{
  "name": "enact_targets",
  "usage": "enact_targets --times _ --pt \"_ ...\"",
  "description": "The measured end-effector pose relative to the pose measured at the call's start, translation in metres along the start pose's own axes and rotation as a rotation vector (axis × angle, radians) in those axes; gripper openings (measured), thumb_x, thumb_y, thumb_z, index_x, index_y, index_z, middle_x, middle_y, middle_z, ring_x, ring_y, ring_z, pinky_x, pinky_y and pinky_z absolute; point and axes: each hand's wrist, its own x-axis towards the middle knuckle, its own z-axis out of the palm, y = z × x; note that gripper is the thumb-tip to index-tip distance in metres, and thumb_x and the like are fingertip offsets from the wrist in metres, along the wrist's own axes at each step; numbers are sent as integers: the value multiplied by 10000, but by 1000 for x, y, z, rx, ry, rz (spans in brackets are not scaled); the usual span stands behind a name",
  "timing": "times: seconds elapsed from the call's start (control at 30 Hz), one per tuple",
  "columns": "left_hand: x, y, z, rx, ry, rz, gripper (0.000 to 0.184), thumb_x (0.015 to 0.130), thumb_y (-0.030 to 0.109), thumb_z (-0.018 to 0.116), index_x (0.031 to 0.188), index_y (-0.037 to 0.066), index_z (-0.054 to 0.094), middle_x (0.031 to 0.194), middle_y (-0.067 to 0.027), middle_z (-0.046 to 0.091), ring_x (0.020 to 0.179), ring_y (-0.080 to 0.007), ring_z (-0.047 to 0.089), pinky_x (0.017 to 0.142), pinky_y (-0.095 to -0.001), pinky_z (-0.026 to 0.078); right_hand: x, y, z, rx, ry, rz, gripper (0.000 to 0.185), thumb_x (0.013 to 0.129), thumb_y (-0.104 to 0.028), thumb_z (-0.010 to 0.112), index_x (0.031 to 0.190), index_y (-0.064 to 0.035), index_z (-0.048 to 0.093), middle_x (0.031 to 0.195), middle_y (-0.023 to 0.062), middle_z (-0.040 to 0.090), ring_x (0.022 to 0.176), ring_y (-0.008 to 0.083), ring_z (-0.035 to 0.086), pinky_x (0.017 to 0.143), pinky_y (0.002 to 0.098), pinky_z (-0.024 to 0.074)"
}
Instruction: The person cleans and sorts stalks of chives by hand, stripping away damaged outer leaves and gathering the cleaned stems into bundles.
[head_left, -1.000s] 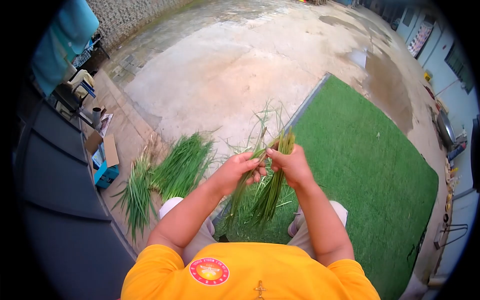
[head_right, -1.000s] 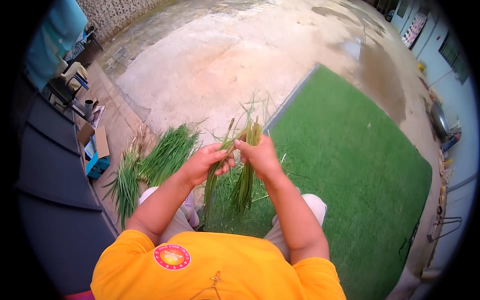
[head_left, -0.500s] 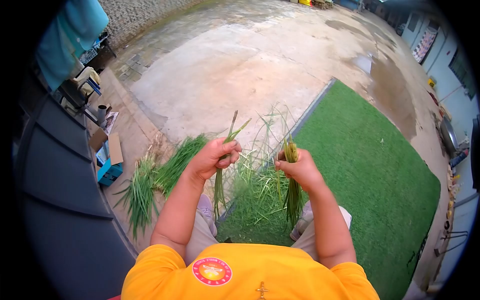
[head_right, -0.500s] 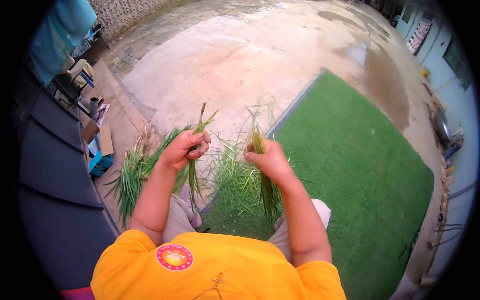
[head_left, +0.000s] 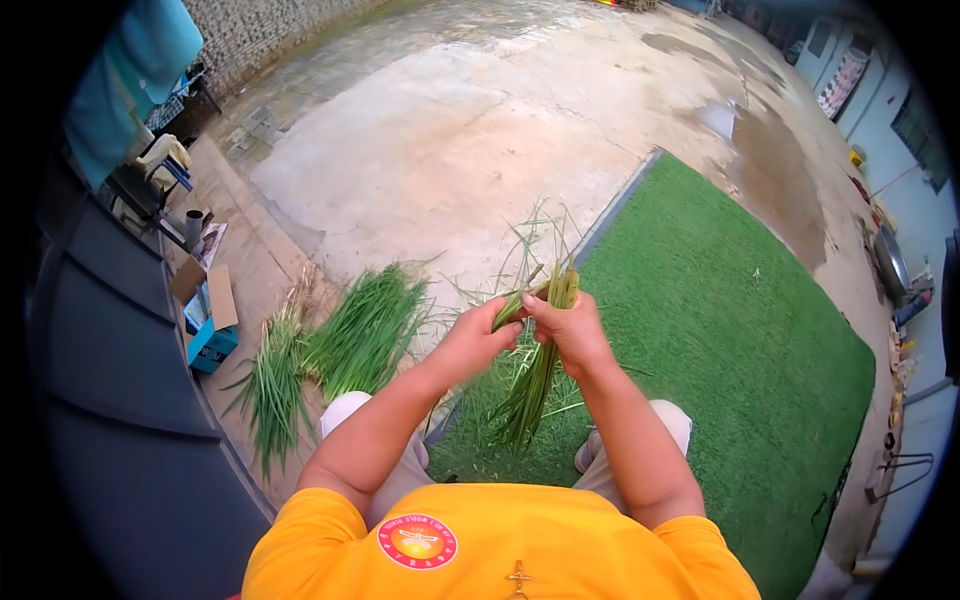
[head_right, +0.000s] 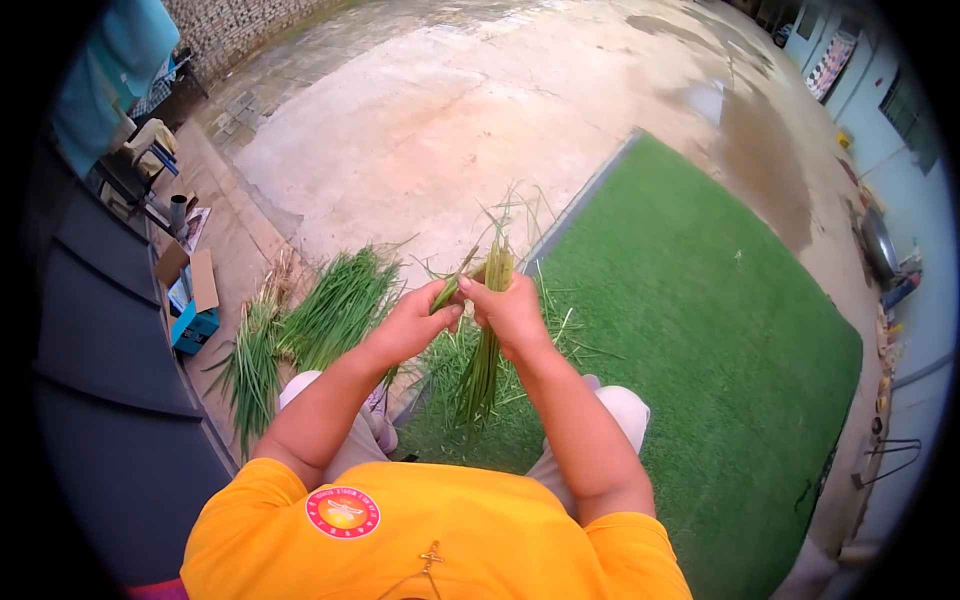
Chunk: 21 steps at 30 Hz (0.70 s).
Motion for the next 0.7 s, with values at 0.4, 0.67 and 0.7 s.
enact_targets --times 0.4,0.67,0.7 --pt "-1 7 -10 -342 -84 -23 148 874 205 519 914 70 564 689 34 546 566 -29 432 515 -153 333 -5 -11 -11 23 14 24 91 794 -73 604 810 7 564 684 63 585 484 80 420 444 228 352" --pt "7 -9 -31 -213 26 44 122 882 157 492 890 47 543 727 -18 598 593 -62 532 540 -187 409 -6 -15 -19 -79 11 14 90 782 -73 610 804 2 564 671 59 582 479 79 420 441 226 344" --pt "8 -8 -38 -236 53 52 121 884 147 482 885 40 539 724 -28 599 594 -70 537 546 -193 421 -5 -17 -23 -68 9 -17 99 782 -73 613 815 3 559 688 78 588 491 80 432 443 224 350"
